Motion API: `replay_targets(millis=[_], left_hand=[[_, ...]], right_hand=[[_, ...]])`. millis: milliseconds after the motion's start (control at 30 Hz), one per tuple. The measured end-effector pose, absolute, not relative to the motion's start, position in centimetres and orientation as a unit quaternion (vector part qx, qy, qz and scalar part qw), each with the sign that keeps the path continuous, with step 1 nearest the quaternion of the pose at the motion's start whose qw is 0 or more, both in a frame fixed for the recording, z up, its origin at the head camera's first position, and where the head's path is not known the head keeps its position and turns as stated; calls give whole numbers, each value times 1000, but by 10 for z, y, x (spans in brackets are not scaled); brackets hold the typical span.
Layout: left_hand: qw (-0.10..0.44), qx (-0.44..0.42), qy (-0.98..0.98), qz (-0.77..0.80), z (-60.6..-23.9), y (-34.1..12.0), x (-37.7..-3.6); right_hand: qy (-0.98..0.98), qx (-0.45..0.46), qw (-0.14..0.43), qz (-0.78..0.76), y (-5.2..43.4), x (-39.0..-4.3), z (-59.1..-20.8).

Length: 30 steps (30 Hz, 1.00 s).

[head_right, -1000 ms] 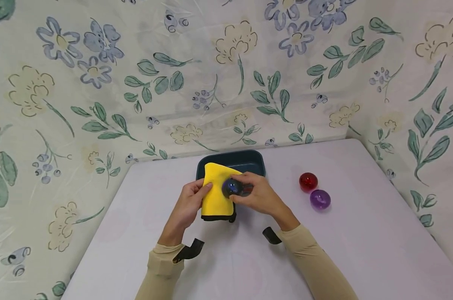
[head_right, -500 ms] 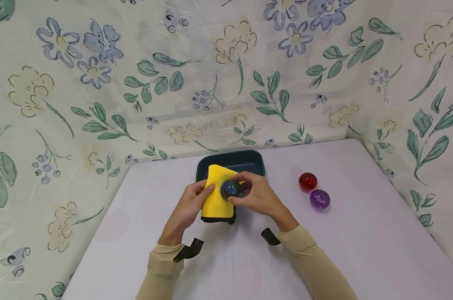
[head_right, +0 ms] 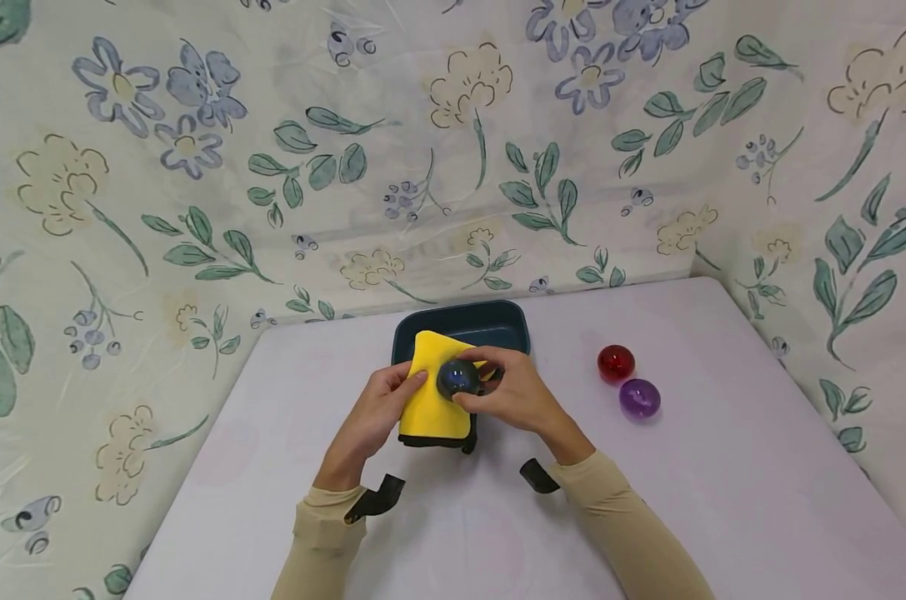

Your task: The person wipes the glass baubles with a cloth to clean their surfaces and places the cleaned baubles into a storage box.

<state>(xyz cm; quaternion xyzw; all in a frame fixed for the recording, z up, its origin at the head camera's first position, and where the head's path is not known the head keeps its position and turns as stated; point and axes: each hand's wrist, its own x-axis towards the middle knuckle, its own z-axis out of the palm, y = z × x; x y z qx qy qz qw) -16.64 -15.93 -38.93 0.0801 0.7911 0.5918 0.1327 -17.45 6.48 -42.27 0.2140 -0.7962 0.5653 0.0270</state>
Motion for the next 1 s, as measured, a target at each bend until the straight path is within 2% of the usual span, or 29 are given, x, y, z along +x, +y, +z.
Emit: replay_targets(millis=[1000], left_hand=[[159,85,788,589,-384,-155,-164]], right_hand=[[-777,169,43,605,69,-184,-425]])
